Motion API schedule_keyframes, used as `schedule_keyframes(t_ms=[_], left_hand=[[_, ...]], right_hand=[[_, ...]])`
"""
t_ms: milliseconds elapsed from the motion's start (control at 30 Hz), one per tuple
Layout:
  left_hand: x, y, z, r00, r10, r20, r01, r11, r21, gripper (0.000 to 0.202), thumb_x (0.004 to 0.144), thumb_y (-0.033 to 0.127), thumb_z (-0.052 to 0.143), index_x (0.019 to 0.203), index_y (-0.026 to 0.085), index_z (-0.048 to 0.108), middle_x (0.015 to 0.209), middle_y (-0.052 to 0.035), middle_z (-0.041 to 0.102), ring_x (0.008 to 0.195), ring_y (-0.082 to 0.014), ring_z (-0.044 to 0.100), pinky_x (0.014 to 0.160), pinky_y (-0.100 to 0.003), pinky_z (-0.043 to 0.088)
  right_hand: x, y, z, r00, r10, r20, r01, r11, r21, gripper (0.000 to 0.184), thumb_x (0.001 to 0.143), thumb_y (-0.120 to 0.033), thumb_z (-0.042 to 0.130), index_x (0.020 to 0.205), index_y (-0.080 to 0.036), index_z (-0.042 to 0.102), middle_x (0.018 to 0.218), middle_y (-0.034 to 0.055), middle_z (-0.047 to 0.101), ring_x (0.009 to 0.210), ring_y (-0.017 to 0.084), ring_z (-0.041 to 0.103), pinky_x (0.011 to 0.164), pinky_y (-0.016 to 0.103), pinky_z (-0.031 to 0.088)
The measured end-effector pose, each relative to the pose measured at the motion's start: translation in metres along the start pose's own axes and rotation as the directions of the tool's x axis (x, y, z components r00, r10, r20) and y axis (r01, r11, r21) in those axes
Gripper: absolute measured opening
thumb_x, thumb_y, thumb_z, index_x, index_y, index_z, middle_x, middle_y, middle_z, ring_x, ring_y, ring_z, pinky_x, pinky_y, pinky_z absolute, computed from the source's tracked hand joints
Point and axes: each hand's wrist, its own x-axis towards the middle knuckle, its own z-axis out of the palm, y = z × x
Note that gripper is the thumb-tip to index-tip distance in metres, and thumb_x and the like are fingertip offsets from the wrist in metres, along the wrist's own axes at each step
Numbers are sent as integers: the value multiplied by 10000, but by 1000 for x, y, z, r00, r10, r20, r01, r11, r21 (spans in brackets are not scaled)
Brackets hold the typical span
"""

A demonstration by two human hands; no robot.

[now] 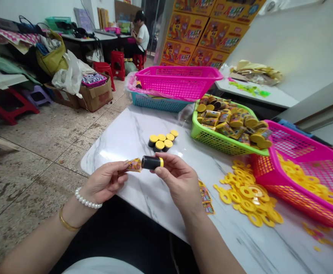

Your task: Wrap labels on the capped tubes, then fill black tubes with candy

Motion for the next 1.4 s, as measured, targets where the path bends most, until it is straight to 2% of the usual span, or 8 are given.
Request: schedule_keyframes(t_ms=[367, 700, 900, 1000, 1100, 1200, 1300, 1400], left_hand=[[4, -4, 3, 1000, 14, 22, -13, 1000, -18, 123, 786, 162, 748, 823, 45, 739, 576, 16, 541, 391, -6, 412, 294, -84, 177], [4, -9, 2, 996, 76, 54, -80, 993, 92, 332, 625, 311, 878, 776, 77, 697, 556, 27, 552, 379, -14, 392, 316, -127, 137], [5, -8, 4, 993, 96, 66, -105, 983, 148, 390, 603, 329, 887, 825, 69, 701, 643, -20, 638, 403, -13, 418, 331, -137, 145], [3, -14, 4, 990, 122, 72, -133, 974, 181, 413, 604, 371, 895, 816, 81, 691, 596, -6, 609, 416, -26, 425, 345, -143, 181], [-1, -17, 3, 982, 182, 54, -190, 955, 229, 435, 615, 403, 898, 836, 91, 688, 625, -1, 590, 489, -47, 466, 372, -141, 253], [-1, -11, 4, 950, 313, 16, -301, 898, 321, 498, 648, 394, 892, 1014, 137, 674, 901, -42, 640, 649, -83, 571, 454, -158, 412], [5, 0, 5, 951, 242, 194, -303, 861, 409, 580, 671, 410, 880, 1146, 175, 645, 1060, -84, 649, 797, -161, 654, 549, -235, 527], [12, 5, 5, 940, 125, 317, -263, 860, 438, 505, 660, 437, 881, 999, 115, 692, 876, -84, 690, 739, -169, 657, 551, -240, 513]], right_hand=[[-4, -12, 3, 993, -119, -16, 108, 947, -301, 241, 737, -284, 836, 964, -235, 772, 956, 41, 770, 811, 171, 736, 713, 265, 647], [-6, -6, 2, 990, -137, 16, 133, 913, -386, 241, 813, -321, 773, 1016, -208, 709, 855, 34, 757, 717, 175, 740, 634, 268, 636], [-9, -7, -2, 968, -165, 189, 239, 832, -500, 228, 832, -292, 759, 1041, -219, 704, 1021, 63, 745, 797, 165, 722, 751, 304, 635], [-10, -5, -3, 972, -104, 211, 190, 877, -441, 239, 840, -306, 757, 1049, -224, 674, 1248, 96, 692, 760, 141, 707, 670, 286, 628], [-10, -5, -4, 974, -48, 221, 135, 907, -399, 267, 827, -304, 778, 1062, -234, 671, 1053, 67, 755, 729, 148, 702, 617, 267, 602], [-9, -6, -4, 977, -157, 143, 199, 910, -363, 291, 794, -283, 810, 1053, -232, 687, 944, 47, 755, 792, 170, 718, 682, 278, 610], [-7, -8, -2, 962, -242, 129, 272, 897, -349, 294, 783, -266, 816, 1054, -235, 705, 1017, 56, 725, 834, 174, 721, 726, 294, 625], [-5, -13, -1, 949, -237, 207, 307, 842, -444, 259, 831, -247, 756, 1089, -252, 733, 1106, 69, 660, 828, 153, 710, 706, 285, 637]])
